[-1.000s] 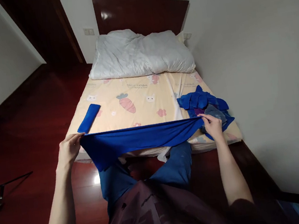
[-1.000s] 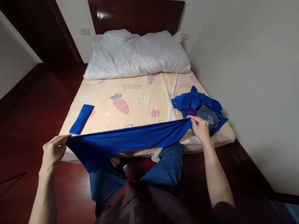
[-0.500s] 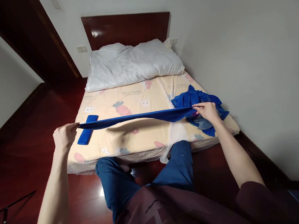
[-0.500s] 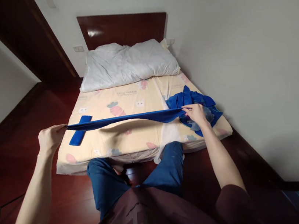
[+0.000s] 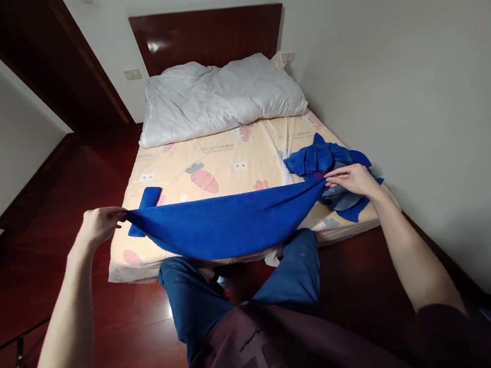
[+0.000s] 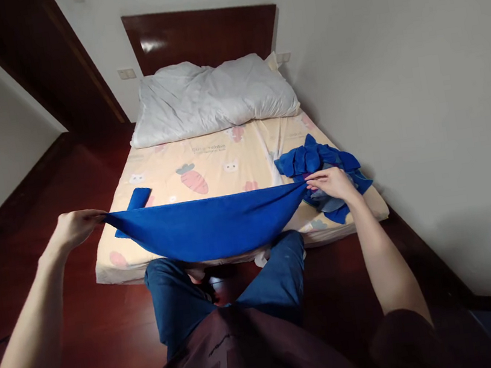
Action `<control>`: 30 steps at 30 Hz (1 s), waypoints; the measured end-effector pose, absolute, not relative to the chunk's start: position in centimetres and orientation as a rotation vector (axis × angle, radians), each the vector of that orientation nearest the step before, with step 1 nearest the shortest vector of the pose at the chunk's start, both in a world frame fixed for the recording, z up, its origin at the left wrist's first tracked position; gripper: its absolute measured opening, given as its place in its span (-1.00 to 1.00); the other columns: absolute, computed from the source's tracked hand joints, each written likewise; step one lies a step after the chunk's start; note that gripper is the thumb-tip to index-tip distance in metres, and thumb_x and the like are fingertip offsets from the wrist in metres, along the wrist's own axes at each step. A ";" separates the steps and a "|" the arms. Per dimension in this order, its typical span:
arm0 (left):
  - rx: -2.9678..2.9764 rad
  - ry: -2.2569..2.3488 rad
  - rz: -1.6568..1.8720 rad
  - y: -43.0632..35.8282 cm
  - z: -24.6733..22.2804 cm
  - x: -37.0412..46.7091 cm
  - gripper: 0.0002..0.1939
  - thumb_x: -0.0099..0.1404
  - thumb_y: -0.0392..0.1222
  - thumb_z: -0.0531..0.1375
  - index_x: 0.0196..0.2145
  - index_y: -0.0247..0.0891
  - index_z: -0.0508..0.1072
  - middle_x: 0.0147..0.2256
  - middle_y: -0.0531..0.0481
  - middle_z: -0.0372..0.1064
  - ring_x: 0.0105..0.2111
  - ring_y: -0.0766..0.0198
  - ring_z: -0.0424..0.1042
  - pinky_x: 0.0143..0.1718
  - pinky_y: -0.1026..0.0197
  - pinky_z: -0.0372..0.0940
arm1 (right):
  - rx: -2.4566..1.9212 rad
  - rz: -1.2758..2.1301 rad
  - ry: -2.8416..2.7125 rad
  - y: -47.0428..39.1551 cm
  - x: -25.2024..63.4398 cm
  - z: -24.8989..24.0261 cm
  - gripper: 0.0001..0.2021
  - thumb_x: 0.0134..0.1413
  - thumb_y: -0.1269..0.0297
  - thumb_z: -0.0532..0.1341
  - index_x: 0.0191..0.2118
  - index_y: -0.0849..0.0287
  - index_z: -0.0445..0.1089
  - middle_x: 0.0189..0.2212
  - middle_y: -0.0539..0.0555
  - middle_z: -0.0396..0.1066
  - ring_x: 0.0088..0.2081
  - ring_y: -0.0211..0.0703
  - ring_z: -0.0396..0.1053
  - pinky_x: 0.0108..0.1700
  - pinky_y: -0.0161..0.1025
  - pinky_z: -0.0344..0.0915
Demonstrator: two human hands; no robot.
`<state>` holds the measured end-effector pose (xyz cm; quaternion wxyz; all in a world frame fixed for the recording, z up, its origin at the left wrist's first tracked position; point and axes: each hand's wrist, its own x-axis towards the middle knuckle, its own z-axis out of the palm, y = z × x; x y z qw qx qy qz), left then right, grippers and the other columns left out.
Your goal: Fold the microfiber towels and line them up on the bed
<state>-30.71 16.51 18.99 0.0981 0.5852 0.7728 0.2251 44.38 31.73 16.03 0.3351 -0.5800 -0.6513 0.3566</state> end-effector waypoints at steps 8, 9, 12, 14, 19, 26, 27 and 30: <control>1.589 2.340 0.858 25.0 18.2 -29.1 -0.73 0.26 -0.36 0.17 -0.15 -0.44 0.61 -0.44 -0.06 0.56 -0.49 0.26 0.52 -0.33 0.23 0.47 | -1.545 0.486 -1.664 40.3 39.3 14.4 -0.78 0.04 0.19 0.41 -0.30 0.28 0.61 -0.39 0.23 0.63 -0.28 0.08 0.64 -0.12 -0.06 0.60; 1.664 2.373 0.974 25.7 18.5 -28.9 -0.74 0.27 -0.36 0.16 -0.16 -0.41 0.62 -0.41 -0.08 0.57 -0.44 0.25 0.53 -0.26 0.22 0.48 | -1.529 0.423 -1.645 41.0 38.9 14.4 -0.80 0.05 0.22 0.40 -0.30 0.28 0.62 -0.35 0.25 0.63 -0.26 0.08 0.64 -0.09 -0.06 0.59; 1.954 2.383 1.294 27.0 19.0 -28.5 -0.74 0.34 -0.33 0.13 -0.16 -0.37 0.62 -0.27 -0.09 0.60 -0.26 0.23 0.54 -0.07 0.18 0.44 | -1.427 0.312 -1.564 42.0 38.3 14.5 -0.79 0.06 0.24 0.37 -0.25 0.29 0.62 -0.23 0.29 0.63 -0.23 0.07 0.63 -0.05 -0.05 0.59; 2.058 2.341 1.419 27.0 18.7 -28.5 -0.72 0.40 -0.30 0.11 -0.11 -0.37 0.60 -0.18 -0.09 0.60 -0.20 0.25 0.53 -0.01 0.15 0.43 | -1.342 0.265 -1.533 41.9 38.4 14.2 -0.76 0.07 0.23 0.36 -0.20 0.29 0.61 -0.17 0.29 0.62 -0.20 0.05 0.62 -0.01 -0.03 0.58; 2.155 2.285 1.394 24.2 14.5 -29.0 -0.70 0.46 -0.23 0.09 -0.05 -0.30 0.60 -0.01 -0.11 0.56 -0.04 0.20 0.54 0.04 0.14 0.42 | -1.274 0.260 -1.570 39.9 39.3 10.7 -0.75 0.09 0.21 0.35 -0.19 0.27 0.61 -0.11 0.26 0.60 -0.12 0.04 0.60 0.04 0.00 0.56; 1.984 2.326 0.584 19.0 3.7 -28.0 -0.59 0.42 -0.26 0.02 0.08 -0.28 0.57 0.13 -0.17 0.48 0.09 0.07 0.50 0.16 0.11 0.36 | -1.562 0.589 -1.590 35.8 39.3 -0.5 -0.75 0.04 0.22 0.33 -0.24 0.30 0.60 -0.10 0.30 0.61 -0.11 0.04 0.61 0.07 0.03 0.50; 1.936 2.316 0.481 18.5 2.2 -27.4 -0.57 0.42 -0.27 0.01 0.08 -0.29 0.57 0.13 -0.18 0.48 0.10 0.05 0.50 0.16 0.10 0.35 | -1.621 0.619 -1.609 35.2 39.1 -2.0 -0.78 0.04 0.24 0.31 -0.27 0.29 0.60 -0.11 0.29 0.61 -0.10 0.05 0.60 0.08 0.03 0.49; 1.787 2.306 0.254 17.1 -1.6 -25.8 -0.57 0.41 -0.25 0.01 0.04 -0.25 0.61 0.08 -0.19 0.52 0.09 0.03 0.51 0.13 0.09 0.37 | -1.777 0.691 -1.704 33.5 38.5 -5.3 -0.87 0.02 0.35 0.28 -0.36 0.25 0.59 -0.16 0.27 0.63 -0.09 0.03 0.60 0.08 0.00 0.48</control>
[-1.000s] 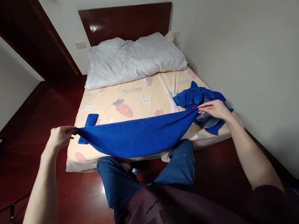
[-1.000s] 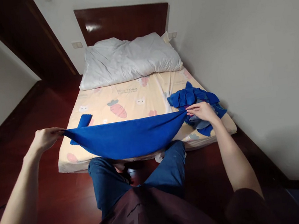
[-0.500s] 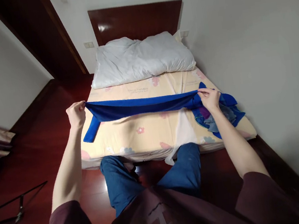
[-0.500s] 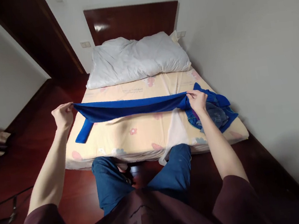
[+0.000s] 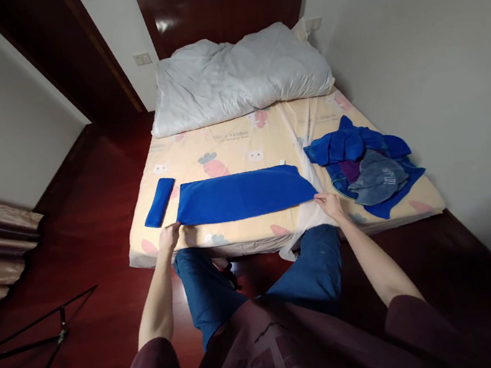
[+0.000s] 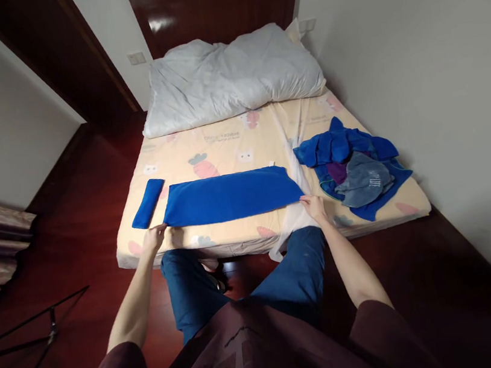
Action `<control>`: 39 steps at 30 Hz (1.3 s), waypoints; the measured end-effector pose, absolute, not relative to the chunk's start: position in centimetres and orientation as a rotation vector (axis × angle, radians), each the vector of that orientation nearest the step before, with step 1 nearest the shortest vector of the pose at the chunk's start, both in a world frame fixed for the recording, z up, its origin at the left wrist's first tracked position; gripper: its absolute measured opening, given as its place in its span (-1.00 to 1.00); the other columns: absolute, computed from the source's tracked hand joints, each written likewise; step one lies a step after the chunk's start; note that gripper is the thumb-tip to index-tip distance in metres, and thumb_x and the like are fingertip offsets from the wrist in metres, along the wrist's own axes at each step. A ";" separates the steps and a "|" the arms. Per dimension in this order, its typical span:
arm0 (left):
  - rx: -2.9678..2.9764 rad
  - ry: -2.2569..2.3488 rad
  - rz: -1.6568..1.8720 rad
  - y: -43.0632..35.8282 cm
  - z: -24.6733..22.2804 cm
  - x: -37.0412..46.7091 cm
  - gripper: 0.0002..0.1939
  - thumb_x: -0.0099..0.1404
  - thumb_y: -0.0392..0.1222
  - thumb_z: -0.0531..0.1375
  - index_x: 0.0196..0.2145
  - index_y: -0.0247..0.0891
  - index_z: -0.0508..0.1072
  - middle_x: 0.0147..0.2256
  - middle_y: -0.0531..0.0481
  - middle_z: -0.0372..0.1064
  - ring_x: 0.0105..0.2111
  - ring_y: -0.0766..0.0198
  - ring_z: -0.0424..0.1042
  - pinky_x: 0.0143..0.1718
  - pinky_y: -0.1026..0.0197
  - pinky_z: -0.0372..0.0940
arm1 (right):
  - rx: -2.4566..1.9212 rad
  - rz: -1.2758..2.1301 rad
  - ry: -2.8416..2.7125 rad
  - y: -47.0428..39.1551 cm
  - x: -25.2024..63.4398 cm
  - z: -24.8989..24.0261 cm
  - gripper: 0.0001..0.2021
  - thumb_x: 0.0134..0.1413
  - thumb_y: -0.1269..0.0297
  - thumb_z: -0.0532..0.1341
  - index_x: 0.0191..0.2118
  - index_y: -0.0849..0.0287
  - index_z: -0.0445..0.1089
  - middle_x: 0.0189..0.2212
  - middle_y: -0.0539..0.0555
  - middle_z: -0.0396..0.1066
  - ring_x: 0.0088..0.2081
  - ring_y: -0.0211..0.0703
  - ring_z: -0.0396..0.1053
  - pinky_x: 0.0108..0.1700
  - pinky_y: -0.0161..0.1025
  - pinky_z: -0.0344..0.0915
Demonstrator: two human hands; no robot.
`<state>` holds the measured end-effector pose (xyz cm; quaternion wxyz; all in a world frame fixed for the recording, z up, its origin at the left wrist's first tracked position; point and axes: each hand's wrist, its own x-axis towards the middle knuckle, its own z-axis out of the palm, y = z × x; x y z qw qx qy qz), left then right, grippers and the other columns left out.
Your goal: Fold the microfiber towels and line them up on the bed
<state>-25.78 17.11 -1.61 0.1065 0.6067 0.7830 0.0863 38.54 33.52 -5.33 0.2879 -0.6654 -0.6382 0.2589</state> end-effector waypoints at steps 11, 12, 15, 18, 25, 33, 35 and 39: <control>1.770 2.319 0.101 12.5 -5.1 -26.7 -0.59 0.37 -0.27 0.06 0.04 -0.10 0.62 0.07 -0.11 0.53 0.06 0.03 0.49 0.04 0.08 0.40 | -1.994 0.635 -1.960 31.1 40.5 -6.6 -0.80 0.10 0.35 0.23 -0.24 0.22 0.63 -0.06 0.22 0.61 -0.02 -0.04 0.57 0.10 -0.13 0.44; 1.827 2.292 0.108 12.2 -5.2 -26.8 -0.58 0.36 -0.29 0.06 0.01 -0.09 0.63 0.07 -0.10 0.53 0.09 0.03 0.47 0.04 0.08 0.40 | -2.009 0.625 -2.007 30.8 40.5 -6.4 -0.80 0.11 0.35 0.23 -0.25 0.20 0.63 -0.04 0.20 0.60 0.00 -0.04 0.56 0.11 -0.14 0.43; 1.978 2.240 0.037 11.7 -5.4 -26.9 -0.56 0.33 -0.33 0.05 -0.03 -0.09 0.65 0.09 -0.11 0.52 0.14 -0.04 0.39 0.04 0.01 0.39 | -2.094 0.586 -2.154 30.1 40.2 -5.8 -0.82 0.10 0.33 0.26 -0.26 0.13 0.64 -0.03 0.15 0.60 0.00 -0.04 0.55 0.09 -0.15 0.42; 2.067 2.224 -0.073 11.6 -5.5 -26.7 -0.57 0.29 -0.33 0.07 -0.04 -0.12 0.65 0.10 -0.18 0.49 0.15 -0.12 0.33 0.10 -0.10 0.32 | -2.219 0.536 -2.287 29.8 39.9 -4.9 -0.84 0.06 0.35 0.29 -0.26 0.10 0.64 -0.10 0.17 0.60 -0.07 -0.02 0.57 0.02 -0.18 0.44; 2.142 2.231 0.036 14.3 -4.9 -24.1 -0.63 0.31 -0.29 0.04 -0.22 -0.24 0.67 0.02 -0.32 0.47 0.10 -0.19 0.32 0.12 -0.20 0.25 | -2.373 0.401 -2.532 30.0 35.9 -2.8 -0.71 0.19 0.46 0.17 -0.08 0.25 0.60 -0.07 0.42 0.55 0.04 0.18 0.50 0.03 -0.06 0.39; 2.095 2.102 0.451 23.6 -5.4 -12.4 -0.44 0.46 -0.13 -0.03 0.35 -0.28 0.28 0.39 -0.24 0.08 0.39 -0.11 0.02 0.38 -0.17 -0.03 | -1.575 0.464 -2.445 30.8 16.9 -3.3 -0.46 0.38 0.22 0.03 0.41 0.17 0.17 0.47 0.20 -0.02 0.42 0.26 -0.04 0.37 0.21 0.00; 2.076 2.069 0.454 24.7 -6.6 -10.4 -0.40 0.48 -0.09 -0.05 0.39 -0.31 0.21 0.44 -0.24 -0.04 0.44 -0.11 -0.10 0.42 -0.20 -0.12 | -1.428 0.537 -2.475 30.8 12.9 -4.7 -0.43 0.38 0.21 0.03 0.45 0.11 0.10 0.50 0.09 -0.12 0.47 0.21 -0.18 0.43 0.22 -0.17; 1.945 2.187 0.439 23.7 -9.9 -10.1 -0.37 0.50 -0.04 -0.10 0.44 -0.27 0.12 0.46 -0.22 -0.10 0.47 -0.10 -0.21 0.43 -0.28 -0.21 | -1.463 0.627 -2.516 30.1 9.8 -7.8 -0.41 0.41 0.11 0.02 0.46 0.10 0.05 0.52 0.06 -0.22 0.51 0.12 -0.28 0.47 0.18 -0.32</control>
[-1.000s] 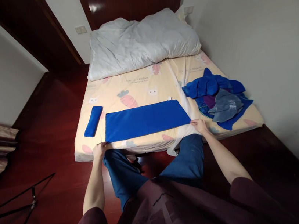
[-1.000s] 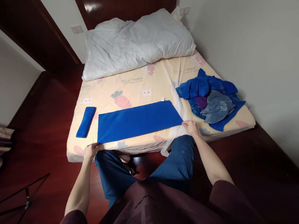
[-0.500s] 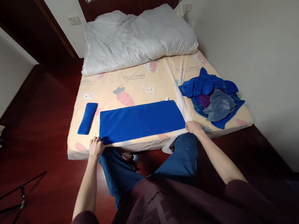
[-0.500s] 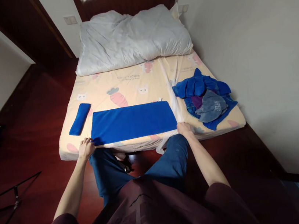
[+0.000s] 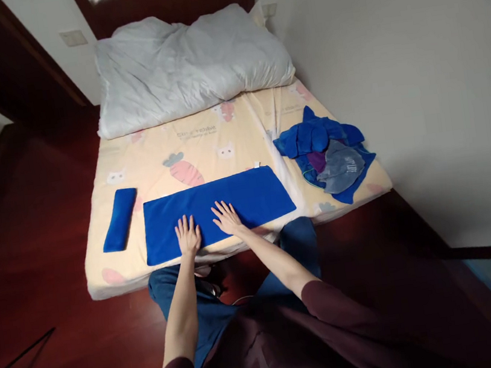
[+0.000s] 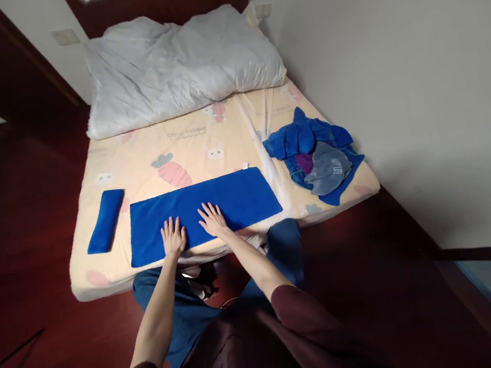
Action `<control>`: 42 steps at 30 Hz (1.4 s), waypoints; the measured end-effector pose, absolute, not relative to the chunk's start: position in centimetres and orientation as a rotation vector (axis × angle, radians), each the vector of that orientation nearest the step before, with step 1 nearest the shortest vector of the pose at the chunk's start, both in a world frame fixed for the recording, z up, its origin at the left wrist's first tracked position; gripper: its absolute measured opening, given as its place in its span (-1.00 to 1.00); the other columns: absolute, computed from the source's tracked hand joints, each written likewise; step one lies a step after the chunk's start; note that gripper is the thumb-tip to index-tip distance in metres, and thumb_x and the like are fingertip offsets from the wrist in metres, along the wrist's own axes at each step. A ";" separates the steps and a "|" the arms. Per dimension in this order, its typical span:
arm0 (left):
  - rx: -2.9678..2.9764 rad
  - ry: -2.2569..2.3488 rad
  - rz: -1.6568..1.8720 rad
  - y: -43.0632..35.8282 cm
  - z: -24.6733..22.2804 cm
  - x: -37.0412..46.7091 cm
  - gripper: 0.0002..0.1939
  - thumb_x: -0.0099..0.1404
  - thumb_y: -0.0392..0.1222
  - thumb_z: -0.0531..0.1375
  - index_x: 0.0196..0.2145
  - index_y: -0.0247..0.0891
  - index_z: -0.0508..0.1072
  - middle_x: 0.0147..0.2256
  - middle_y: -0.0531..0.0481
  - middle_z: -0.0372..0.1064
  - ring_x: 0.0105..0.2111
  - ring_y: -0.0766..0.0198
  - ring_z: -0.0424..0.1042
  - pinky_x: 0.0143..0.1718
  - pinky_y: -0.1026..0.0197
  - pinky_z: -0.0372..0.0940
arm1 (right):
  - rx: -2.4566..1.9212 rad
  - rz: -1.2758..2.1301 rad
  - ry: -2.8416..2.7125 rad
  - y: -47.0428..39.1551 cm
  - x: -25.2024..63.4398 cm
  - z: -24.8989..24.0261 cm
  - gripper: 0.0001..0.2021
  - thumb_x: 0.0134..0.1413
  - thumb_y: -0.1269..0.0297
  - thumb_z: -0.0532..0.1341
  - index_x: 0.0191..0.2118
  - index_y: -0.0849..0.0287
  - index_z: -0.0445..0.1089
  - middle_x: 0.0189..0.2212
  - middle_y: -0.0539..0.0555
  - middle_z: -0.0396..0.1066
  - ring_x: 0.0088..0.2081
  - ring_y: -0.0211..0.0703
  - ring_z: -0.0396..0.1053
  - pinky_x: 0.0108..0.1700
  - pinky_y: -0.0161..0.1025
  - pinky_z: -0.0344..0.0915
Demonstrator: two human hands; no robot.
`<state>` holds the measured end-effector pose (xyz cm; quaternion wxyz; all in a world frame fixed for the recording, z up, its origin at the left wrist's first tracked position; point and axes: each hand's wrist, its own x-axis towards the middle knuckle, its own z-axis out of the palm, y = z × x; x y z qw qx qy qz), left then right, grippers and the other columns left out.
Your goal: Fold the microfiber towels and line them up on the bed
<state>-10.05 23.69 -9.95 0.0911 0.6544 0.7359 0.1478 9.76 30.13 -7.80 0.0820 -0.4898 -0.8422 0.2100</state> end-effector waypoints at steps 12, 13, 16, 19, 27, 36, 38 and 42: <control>1.949 2.228 0.478 22.3 -11.4 -10.7 -0.35 0.50 -0.03 -0.08 0.47 -0.18 0.01 0.48 -0.15 -0.21 0.49 -0.04 -0.27 0.43 -0.31 -0.26 | -1.780 0.515 -2.281 32.7 19.9 -11.0 -0.37 0.46 0.02 -0.08 0.49 0.17 -0.04 0.52 0.10 -0.27 0.52 0.00 -0.34 0.48 0.07 -0.45; 1.954 2.228 0.482 22.2 -11.3 -10.8 -0.35 0.50 -0.03 -0.08 0.47 -0.19 0.02 0.48 -0.16 -0.20 0.49 -0.04 -0.27 0.44 -0.29 -0.26 | -1.860 0.510 -2.211 33.0 22.3 -11.1 -0.37 0.46 0.03 -0.09 0.49 0.19 -0.05 0.52 0.12 -0.26 0.52 0.00 -0.33 0.48 0.08 -0.43; 1.953 2.226 0.489 22.2 -11.4 -10.8 -0.36 0.50 -0.02 -0.09 0.46 -0.21 0.05 0.48 -0.16 -0.21 0.49 -0.02 -0.28 0.45 -0.25 -0.28 | -2.048 0.509 -2.039 33.5 29.2 -11.3 -0.38 0.46 0.06 -0.11 0.50 0.20 -0.09 0.52 0.15 -0.25 0.51 -0.02 -0.31 0.48 0.11 -0.40; 1.918 2.234 0.493 22.3 -11.6 -10.8 -0.36 0.50 -0.03 -0.09 0.46 -0.19 0.04 0.49 -0.12 -0.23 0.49 -0.01 -0.30 0.45 -0.25 -0.30 | -2.107 0.470 -2.052 33.4 33.3 -11.4 -0.36 0.46 0.05 -0.14 0.50 0.22 -0.13 0.52 0.15 -0.26 0.51 -0.07 -0.32 0.48 0.07 -0.40; 1.919 2.278 0.490 22.2 -12.0 -10.7 -0.38 0.49 -0.02 -0.09 0.42 -0.26 0.16 0.46 -0.17 -0.12 0.47 -0.04 -0.19 0.45 -0.23 -0.26 | -2.228 0.310 -2.129 33.0 33.0 -12.2 -0.36 0.45 0.10 -0.19 0.49 0.33 -0.10 0.51 0.21 -0.22 0.51 0.02 -0.29 0.48 0.17 -0.38; 2.083 2.086 0.516 28.4 -10.4 -9.6 -0.40 0.48 -0.03 -0.07 0.35 -0.33 0.28 0.45 -0.20 -0.06 0.46 -0.07 -0.12 0.46 -0.18 -0.24 | -1.579 0.346 -2.401 35.5 15.7 -9.4 -0.40 0.43 0.15 -0.06 0.48 0.26 0.01 0.51 0.18 -0.25 0.52 0.13 -0.33 0.48 0.22 -0.39; 2.110 2.022 0.517 30.3 -10.6 -8.8 -0.39 0.48 -0.04 -0.07 0.38 -0.32 0.23 0.46 -0.18 -0.10 0.47 -0.06 -0.16 0.46 -0.20 -0.26 | -1.451 0.462 -2.466 36.1 10.5 -10.1 -0.41 0.44 0.14 -0.04 0.47 0.26 0.04 0.50 0.19 -0.20 0.52 0.09 -0.30 0.48 0.19 -0.37; 2.097 1.984 0.501 31.8 -11.7 -8.7 -0.39 0.48 0.02 -0.04 0.39 -0.24 0.22 0.46 -0.15 -0.10 0.47 -0.06 -0.19 0.45 -0.24 -0.30 | -1.405 0.510 -2.458 37.2 6.9 -12.1 -0.40 0.45 0.07 -0.03 0.47 0.19 0.04 0.50 0.15 -0.18 0.51 0.04 -0.26 0.49 0.18 -0.36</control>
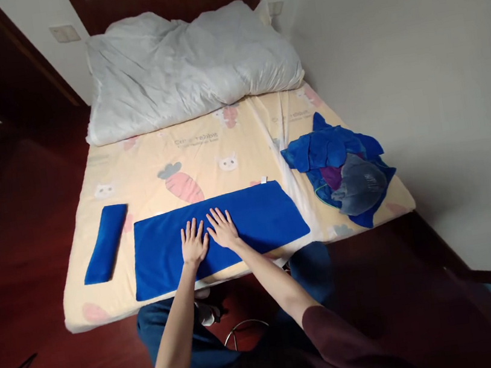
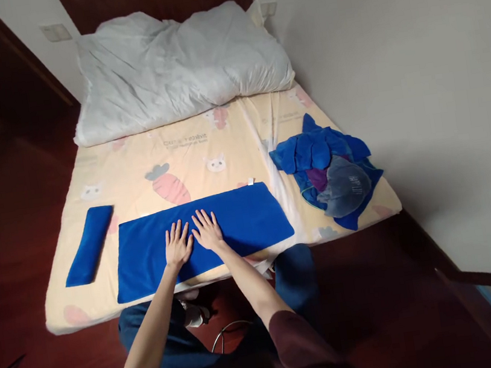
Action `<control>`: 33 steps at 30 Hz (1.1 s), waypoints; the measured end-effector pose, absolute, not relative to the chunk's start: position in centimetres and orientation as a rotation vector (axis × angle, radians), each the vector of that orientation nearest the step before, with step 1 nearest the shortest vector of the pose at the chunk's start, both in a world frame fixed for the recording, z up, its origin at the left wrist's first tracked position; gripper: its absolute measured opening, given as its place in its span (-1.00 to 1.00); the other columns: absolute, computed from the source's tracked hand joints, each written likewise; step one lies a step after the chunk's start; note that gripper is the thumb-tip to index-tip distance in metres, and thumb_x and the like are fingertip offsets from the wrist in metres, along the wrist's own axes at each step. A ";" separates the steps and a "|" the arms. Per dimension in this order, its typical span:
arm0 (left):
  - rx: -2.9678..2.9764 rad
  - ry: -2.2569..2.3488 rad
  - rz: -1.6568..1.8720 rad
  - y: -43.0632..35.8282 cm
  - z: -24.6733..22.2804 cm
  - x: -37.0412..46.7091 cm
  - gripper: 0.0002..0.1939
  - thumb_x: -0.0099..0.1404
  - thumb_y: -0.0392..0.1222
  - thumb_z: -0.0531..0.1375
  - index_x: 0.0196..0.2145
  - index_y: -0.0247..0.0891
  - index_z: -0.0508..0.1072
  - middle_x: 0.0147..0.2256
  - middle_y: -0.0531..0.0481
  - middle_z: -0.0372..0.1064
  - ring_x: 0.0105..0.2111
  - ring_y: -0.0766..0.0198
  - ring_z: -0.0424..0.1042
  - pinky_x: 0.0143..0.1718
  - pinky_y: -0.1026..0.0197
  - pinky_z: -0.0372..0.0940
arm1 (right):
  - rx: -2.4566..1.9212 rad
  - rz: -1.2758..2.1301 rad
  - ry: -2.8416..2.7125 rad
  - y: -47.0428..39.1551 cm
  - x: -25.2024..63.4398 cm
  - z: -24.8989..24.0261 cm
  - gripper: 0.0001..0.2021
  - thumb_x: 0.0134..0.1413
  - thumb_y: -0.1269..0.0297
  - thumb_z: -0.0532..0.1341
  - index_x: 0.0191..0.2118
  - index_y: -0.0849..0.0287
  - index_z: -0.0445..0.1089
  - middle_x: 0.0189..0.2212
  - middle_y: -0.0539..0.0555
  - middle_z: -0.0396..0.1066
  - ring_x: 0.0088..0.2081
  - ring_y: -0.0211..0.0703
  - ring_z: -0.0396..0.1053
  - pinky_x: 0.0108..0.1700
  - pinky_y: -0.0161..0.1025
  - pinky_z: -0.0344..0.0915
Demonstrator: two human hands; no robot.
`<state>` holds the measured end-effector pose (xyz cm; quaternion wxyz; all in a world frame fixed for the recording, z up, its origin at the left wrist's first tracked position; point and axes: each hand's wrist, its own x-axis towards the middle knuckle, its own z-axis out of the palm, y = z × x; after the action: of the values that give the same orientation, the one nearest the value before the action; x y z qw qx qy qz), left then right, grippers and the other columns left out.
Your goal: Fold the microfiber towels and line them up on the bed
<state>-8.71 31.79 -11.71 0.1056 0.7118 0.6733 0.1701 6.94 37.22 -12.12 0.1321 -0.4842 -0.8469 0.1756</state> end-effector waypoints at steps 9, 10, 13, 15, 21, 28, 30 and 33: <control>1.769 2.386 0.508 33.5 -11.7 -18.4 -0.27 0.45 0.16 -0.03 0.43 -0.30 0.14 0.48 -0.24 -0.20 0.48 -0.21 -0.32 0.42 -0.34 -0.32 | -1.928 0.358 -2.199 45.3 24.9 -13.2 -0.31 0.45 0.00 -0.12 0.49 0.35 -0.07 0.50 0.22 -0.17 0.51 0.01 -0.25 0.50 0.07 -0.35; 1.736 2.417 0.505 33.9 -11.7 -19.3 -0.25 0.45 0.17 -0.04 0.43 -0.33 0.13 0.48 -0.27 -0.21 0.48 -0.21 -0.32 0.43 -0.32 -0.31 | -1.990 0.333 -2.157 46.2 27.0 -13.3 -0.31 0.45 0.01 -0.14 0.49 0.37 -0.08 0.50 0.23 -0.16 0.51 0.00 -0.23 0.50 0.06 -0.33; 1.645 2.474 0.504 35.0 -11.5 -20.6 -0.22 0.45 0.18 -0.05 0.44 -0.37 0.10 0.48 -0.31 -0.25 0.48 -0.19 -0.32 0.44 -0.28 -0.31 | -2.061 0.272 -2.119 47.6 30.9 -14.0 -0.31 0.44 0.02 -0.17 0.50 0.38 -0.13 0.50 0.23 -0.16 0.51 -0.04 -0.22 0.50 0.05 -0.29; 1.592 2.491 0.506 35.4 -11.4 -20.5 -0.21 0.44 0.17 -0.03 0.44 -0.38 0.08 0.49 -0.29 -0.28 0.48 -0.17 -0.33 0.44 -0.28 -0.32 | -2.074 0.246 -2.127 47.7 32.0 -14.4 -0.31 0.44 0.03 -0.19 0.50 0.38 -0.14 0.50 0.25 -0.16 0.51 -0.05 -0.23 0.49 0.07 -0.26; 1.504 2.457 0.532 36.1 -12.0 -21.3 -0.21 0.43 0.18 0.06 0.43 -0.36 0.10 0.49 -0.23 -0.29 0.48 -0.10 -0.30 0.43 -0.27 -0.34 | -2.094 0.176 -2.175 47.2 32.3 -15.1 -0.32 0.46 0.01 -0.23 0.50 0.34 -0.18 0.50 0.30 -0.21 0.51 0.03 -0.26 0.45 0.24 -0.20; 1.567 2.315 0.587 36.6 -13.5 -24.7 -0.14 0.45 0.31 -0.01 0.30 -0.61 0.18 0.49 -0.18 -0.33 0.48 0.08 -0.45 0.42 -0.19 -0.50 | -2.121 0.147 -2.200 47.2 32.7 -15.5 -0.33 0.49 0.01 -0.24 0.49 0.38 -0.20 0.50 0.34 -0.23 0.51 -0.04 -0.30 0.45 0.20 -0.22; 1.583 2.289 0.575 36.8 -13.8 -25.3 -0.11 0.46 0.36 -0.10 0.17 -0.68 0.30 0.49 -0.16 -0.35 0.47 0.07 -0.64 0.40 -0.19 -0.57 | -2.126 0.124 -2.200 47.3 32.9 -15.8 -0.32 0.49 0.01 -0.24 0.49 0.38 -0.21 0.50 0.34 -0.22 0.51 -0.04 -0.30 0.45 0.20 -0.23; 1.616 2.271 0.506 37.3 -13.9 -25.9 -0.14 0.51 0.28 -0.10 0.11 -0.81 0.30 0.48 -0.30 -0.37 0.45 -0.01 -0.69 0.40 -0.20 -0.58 | -2.122 0.111 -2.210 47.5 33.4 -16.6 -0.33 0.48 0.00 -0.24 0.50 0.34 -0.20 0.50 0.34 -0.23 0.51 0.00 -0.29 0.44 0.25 -0.20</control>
<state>-25.89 37.32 -13.92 0.1539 0.5637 0.7921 0.1766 33.37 47.54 -16.57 0.0379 -0.6917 -0.7203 0.0363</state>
